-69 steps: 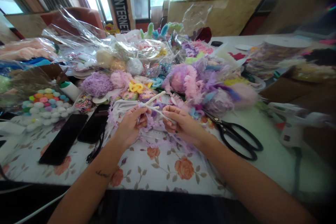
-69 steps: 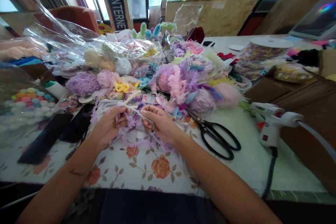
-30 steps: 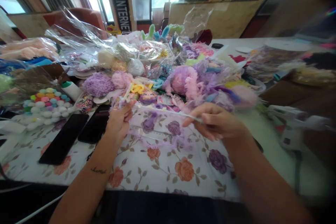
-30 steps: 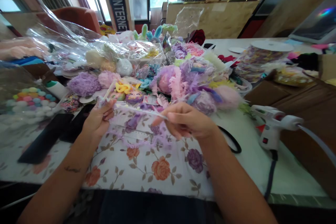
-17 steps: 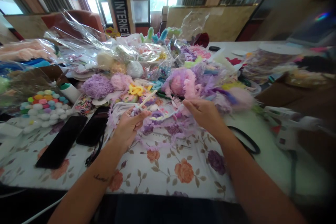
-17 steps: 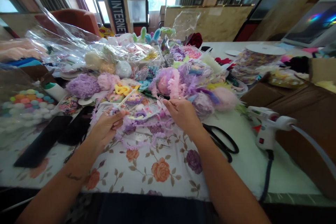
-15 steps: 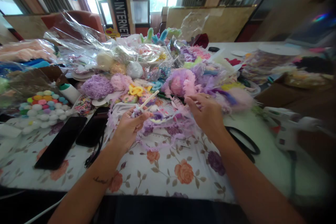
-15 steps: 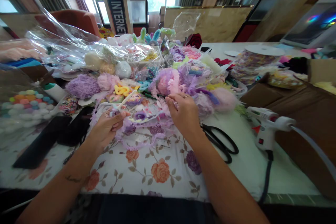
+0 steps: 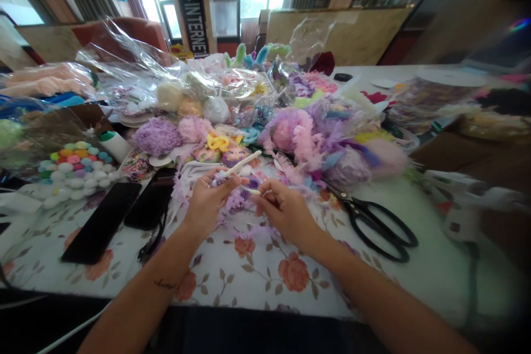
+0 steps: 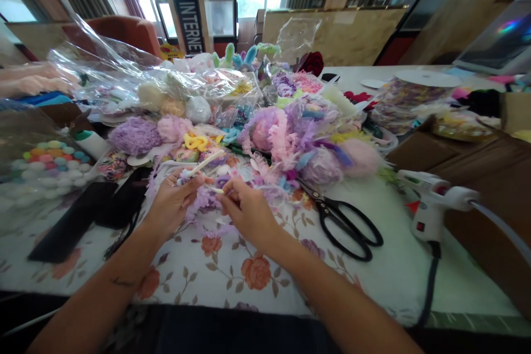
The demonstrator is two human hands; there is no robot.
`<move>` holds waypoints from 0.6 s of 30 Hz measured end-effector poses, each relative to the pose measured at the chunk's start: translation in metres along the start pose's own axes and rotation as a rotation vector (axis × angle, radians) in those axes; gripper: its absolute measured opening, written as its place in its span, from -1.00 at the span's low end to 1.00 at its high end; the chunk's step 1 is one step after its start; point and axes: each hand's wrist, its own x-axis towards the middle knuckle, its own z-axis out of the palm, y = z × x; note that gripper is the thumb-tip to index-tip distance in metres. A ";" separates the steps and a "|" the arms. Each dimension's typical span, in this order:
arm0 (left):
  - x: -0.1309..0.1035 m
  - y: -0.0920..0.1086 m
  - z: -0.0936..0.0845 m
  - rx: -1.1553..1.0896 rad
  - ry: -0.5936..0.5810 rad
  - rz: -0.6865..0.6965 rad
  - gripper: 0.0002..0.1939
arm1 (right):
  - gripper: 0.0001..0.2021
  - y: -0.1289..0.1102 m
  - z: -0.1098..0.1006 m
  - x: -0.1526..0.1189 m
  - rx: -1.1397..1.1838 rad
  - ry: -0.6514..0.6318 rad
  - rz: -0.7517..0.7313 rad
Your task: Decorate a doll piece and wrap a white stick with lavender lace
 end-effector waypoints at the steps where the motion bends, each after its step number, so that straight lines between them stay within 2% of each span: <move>1: 0.000 0.000 0.000 0.009 0.000 0.005 -0.70 | -0.79 -0.001 -0.004 0.001 -0.016 0.001 -0.013; 3: 0.001 -0.002 0.000 0.019 -0.011 0.003 -0.71 | -0.72 -0.003 -0.009 0.004 -0.011 -0.010 -0.059; 5: 0.002 -0.003 -0.001 0.003 -0.026 -0.013 -0.69 | -0.69 -0.004 -0.013 0.005 0.089 -0.057 -0.055; 7: 0.003 -0.005 -0.002 -0.036 -0.046 -0.055 -0.66 | -0.66 -0.003 -0.014 0.006 0.326 -0.142 0.051; 11: 0.004 -0.007 -0.004 -0.112 -0.150 -0.149 -0.63 | -0.65 0.004 -0.012 0.005 0.836 -0.399 0.374; 14: 0.005 -0.007 -0.005 -0.138 -0.197 -0.167 -0.62 | -0.63 0.009 -0.010 0.004 0.978 -0.515 0.485; 18: 0.004 -0.009 -0.005 -0.093 -0.228 -0.182 -0.67 | -0.62 0.014 -0.008 0.005 1.009 -0.500 0.517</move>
